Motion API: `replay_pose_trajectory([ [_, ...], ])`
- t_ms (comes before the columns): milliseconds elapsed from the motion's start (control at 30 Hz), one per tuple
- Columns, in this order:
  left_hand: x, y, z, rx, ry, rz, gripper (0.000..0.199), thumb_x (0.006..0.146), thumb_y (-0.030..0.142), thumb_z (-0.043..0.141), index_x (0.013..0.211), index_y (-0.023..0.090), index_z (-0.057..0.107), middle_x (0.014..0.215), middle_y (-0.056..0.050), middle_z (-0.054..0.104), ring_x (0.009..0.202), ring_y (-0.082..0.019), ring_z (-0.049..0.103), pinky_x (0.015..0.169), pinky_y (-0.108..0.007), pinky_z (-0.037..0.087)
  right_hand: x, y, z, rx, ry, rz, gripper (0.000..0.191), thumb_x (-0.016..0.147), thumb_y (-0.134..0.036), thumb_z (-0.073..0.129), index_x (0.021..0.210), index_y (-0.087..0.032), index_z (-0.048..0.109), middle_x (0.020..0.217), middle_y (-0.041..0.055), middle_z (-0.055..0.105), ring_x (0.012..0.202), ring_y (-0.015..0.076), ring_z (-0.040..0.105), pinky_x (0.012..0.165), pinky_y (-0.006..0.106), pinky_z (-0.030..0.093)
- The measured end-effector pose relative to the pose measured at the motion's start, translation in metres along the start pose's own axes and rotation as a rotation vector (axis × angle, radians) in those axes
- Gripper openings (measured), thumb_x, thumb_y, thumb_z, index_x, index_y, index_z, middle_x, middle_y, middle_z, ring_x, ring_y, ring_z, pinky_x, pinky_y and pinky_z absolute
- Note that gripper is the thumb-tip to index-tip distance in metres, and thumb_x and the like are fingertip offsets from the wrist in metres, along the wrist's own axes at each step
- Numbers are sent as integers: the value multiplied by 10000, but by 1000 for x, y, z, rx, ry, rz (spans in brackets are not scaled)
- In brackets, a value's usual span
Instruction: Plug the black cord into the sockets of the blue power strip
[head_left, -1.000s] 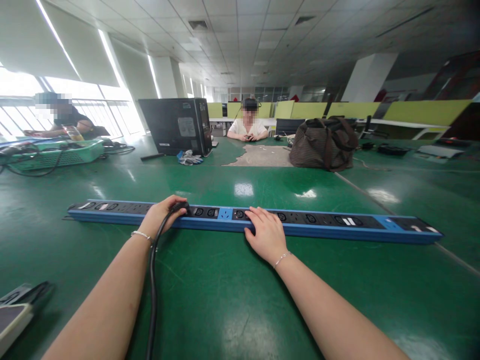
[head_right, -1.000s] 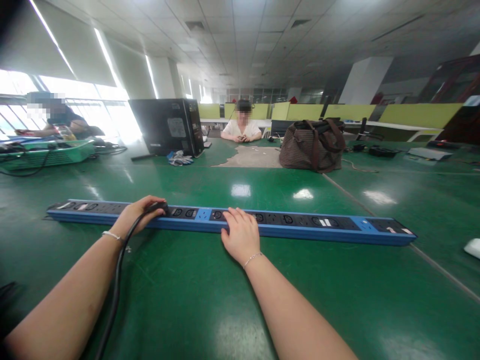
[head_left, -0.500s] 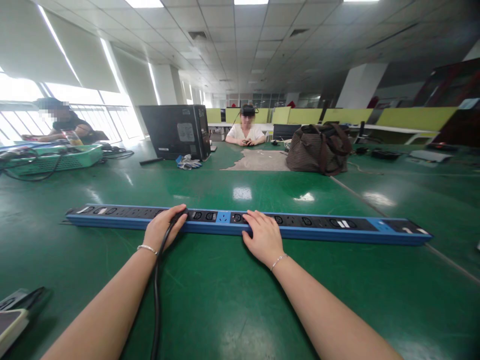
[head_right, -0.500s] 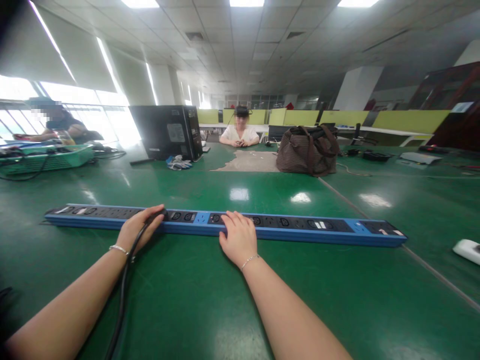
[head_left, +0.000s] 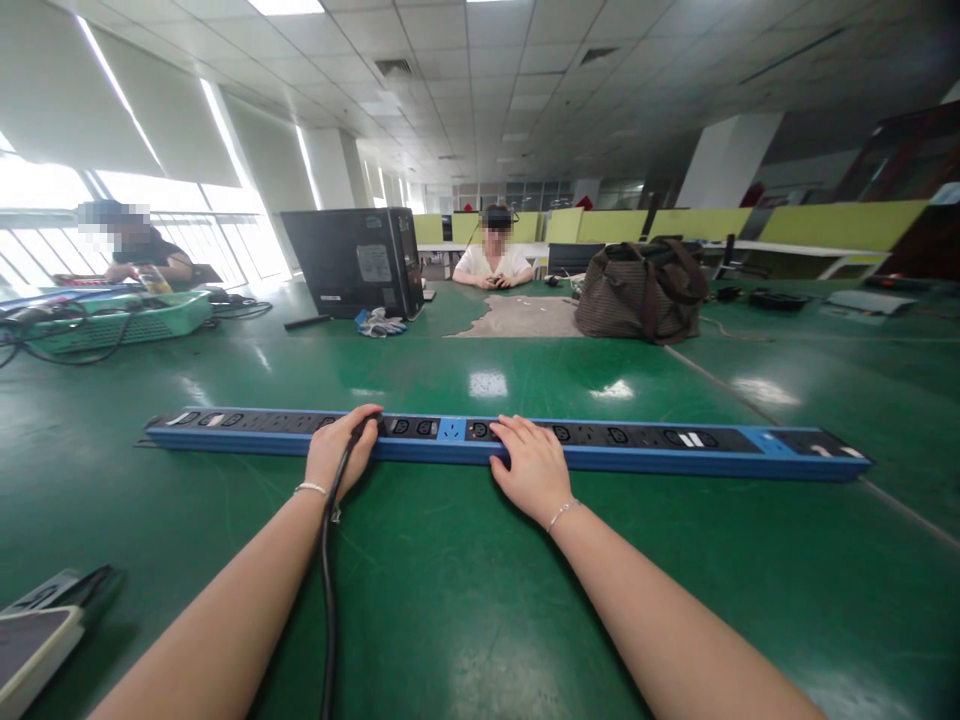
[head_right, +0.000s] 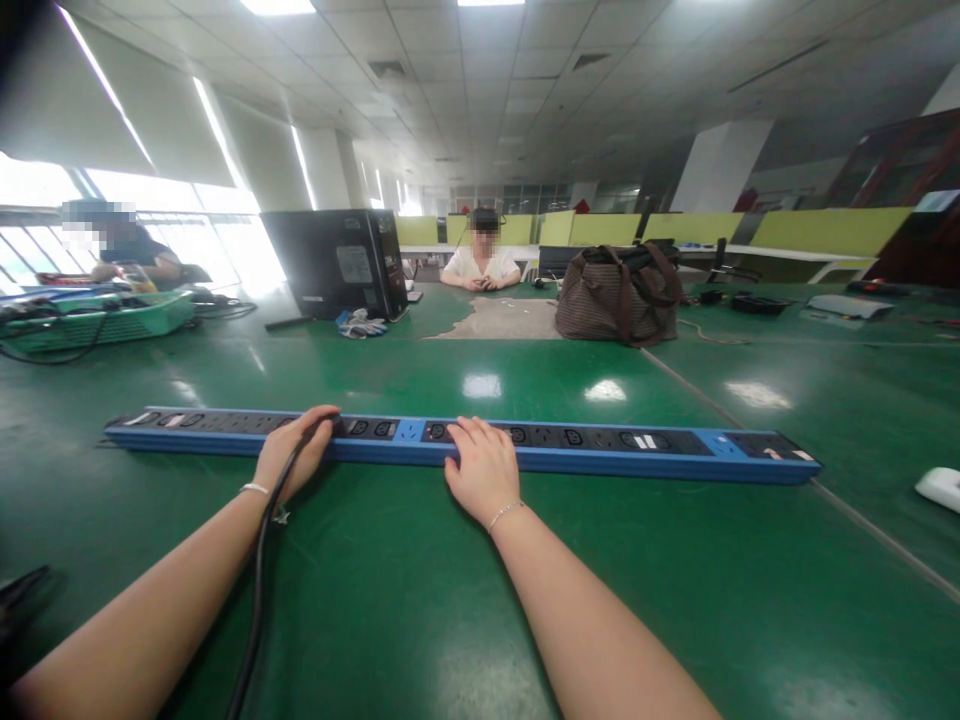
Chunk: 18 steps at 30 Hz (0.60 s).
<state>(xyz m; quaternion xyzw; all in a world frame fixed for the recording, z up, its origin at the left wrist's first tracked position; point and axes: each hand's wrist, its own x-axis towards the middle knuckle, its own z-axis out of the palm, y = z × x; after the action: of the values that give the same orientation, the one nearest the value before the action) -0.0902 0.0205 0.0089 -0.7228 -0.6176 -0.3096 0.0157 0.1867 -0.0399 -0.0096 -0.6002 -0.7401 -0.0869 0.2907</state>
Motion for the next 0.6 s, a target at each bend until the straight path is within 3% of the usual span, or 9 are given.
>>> replay_pose_trajectory([
  [133,0,-3,2,16,-49,55,406,881,392,332,1211,289,546,1128,-21,662,1019,-192,606,1011,-382,350,0,0,0,-7,-3,-6,408,795,-267,512,1197,-220,570,1298,35,547,1215,213,436,1003,399,296],
  [300,-4,-3,2,23,-62,52,428,888,396,308,1257,305,504,1232,-21,608,1124,-193,556,1075,-424,261,-1,0,1,-9,-4,-4,405,799,-267,505,1195,-216,572,1299,30,547,1209,215,440,1002,394,295],
  [467,-6,-1,-1,44,-58,61,424,883,400,323,1255,304,503,1208,-17,626,1098,-187,573,1071,-403,275,-1,1,0,-12,-9,-1,406,795,-257,512,1195,-223,573,1296,37,549,1213,211,439,1004,396,297],
  [600,-2,4,-7,108,-85,44,397,872,400,352,1209,309,540,1107,-7,677,1000,-192,622,998,-368,365,0,0,0,-15,-8,1,405,796,-259,510,1194,-227,574,1293,40,551,1214,213,440,1001,398,299],
])
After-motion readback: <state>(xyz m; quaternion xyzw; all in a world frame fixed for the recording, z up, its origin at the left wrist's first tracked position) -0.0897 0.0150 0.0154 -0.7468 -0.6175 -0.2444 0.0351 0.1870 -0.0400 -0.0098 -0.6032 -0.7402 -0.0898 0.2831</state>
